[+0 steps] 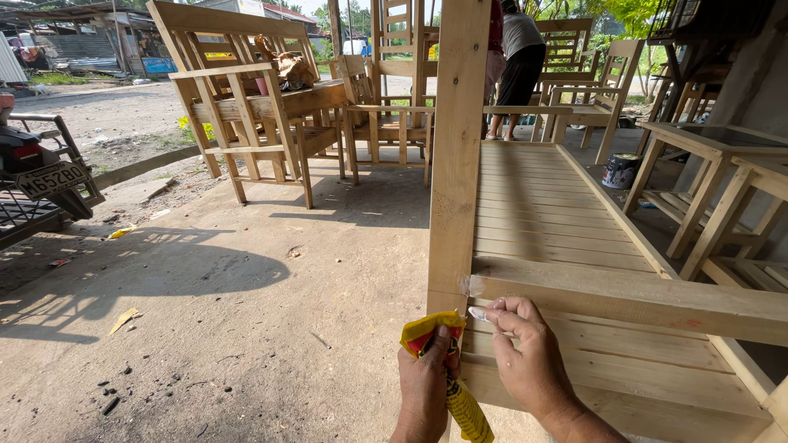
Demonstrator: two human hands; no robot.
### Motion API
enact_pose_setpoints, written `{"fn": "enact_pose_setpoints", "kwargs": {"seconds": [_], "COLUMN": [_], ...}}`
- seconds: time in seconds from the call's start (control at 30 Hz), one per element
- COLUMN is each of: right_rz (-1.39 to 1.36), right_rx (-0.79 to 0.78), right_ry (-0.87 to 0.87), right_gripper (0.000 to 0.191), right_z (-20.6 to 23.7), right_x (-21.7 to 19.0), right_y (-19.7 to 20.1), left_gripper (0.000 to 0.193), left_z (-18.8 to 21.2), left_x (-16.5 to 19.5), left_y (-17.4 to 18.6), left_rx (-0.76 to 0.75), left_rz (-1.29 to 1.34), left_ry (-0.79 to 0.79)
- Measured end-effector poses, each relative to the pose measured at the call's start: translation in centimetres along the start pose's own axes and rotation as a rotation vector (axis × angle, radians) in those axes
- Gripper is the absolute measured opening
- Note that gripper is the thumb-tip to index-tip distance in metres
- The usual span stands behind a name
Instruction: The person applies glue from a yellow tube to the joints of a wooden bench frame, smoothing each bead with a finger. The work proceeds along the side rails and legs of the bench in an outdoor workshop.
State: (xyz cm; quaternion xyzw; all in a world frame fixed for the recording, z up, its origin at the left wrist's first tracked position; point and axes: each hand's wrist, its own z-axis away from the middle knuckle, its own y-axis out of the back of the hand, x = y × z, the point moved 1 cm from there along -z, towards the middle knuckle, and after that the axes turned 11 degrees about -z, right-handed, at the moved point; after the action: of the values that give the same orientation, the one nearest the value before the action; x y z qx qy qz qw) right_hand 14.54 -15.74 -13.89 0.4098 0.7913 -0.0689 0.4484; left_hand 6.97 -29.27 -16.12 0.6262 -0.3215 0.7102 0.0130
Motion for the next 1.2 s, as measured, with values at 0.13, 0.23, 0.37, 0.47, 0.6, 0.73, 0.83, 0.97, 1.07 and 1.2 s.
{"fn": "enact_pose_setpoints", "kwargs": {"seconds": [0.13,0.23,0.37,0.47,0.6,0.73,0.83,0.97,1.07,1.2], "right_rz": [-0.556,-0.657,-0.725,-0.7,-0.442,0.323,0.692,1.028,1.147,1.127], "right_rx": [-0.047,-0.11,-0.13,-0.121,-0.114,-0.158,-0.21,-0.277,-0.428,-0.389], "right_ry": [-0.52,-0.597,-0.598,-0.593,-0.431,-0.063,0.208,0.35,0.191,0.334], "right_gripper": [0.036,0.036,0.035,0.035,0.033,0.056,0.072,0.087,0.089,0.091], "right_z": [-1.3,-1.5,-1.2,-0.9,-1.0,-1.2,-1.2,-1.3,-1.4,-1.4], "right_x": [3.3,4.5,4.4,3.6,1.9,-0.1,-0.8,-0.1,1.1,1.6], "right_y": [-0.5,-0.4,-0.4,-0.3,0.2,0.7,0.8,0.2,-0.4,-0.4], "left_gripper": [0.021,0.02,0.02,0.022,0.025,0.024,0.024,0.025,0.025,0.025], "left_z": [0.0,0.0,-0.1,-0.2,-0.1,-0.2,-0.2,-0.5,-0.8,-0.7], "left_x": [-0.4,-0.6,-0.7,-0.7,-0.6,-0.4,-0.2,-0.3,-0.4,-0.6], "left_y": [0.1,0.3,0.3,0.3,0.6,0.7,0.9,1.2,1.4,1.6], "left_rx": [-0.024,-0.037,-0.02,0.017,0.041,0.061,0.07,0.084,0.083,0.075], "left_rz": [0.011,-0.021,-0.07,-0.102,-0.066,-0.028,-0.013,-0.029,-0.027,0.017], "left_ry": [0.008,0.0,0.013,0.033,0.042,0.084,0.055,0.05,0.048,0.062]}}
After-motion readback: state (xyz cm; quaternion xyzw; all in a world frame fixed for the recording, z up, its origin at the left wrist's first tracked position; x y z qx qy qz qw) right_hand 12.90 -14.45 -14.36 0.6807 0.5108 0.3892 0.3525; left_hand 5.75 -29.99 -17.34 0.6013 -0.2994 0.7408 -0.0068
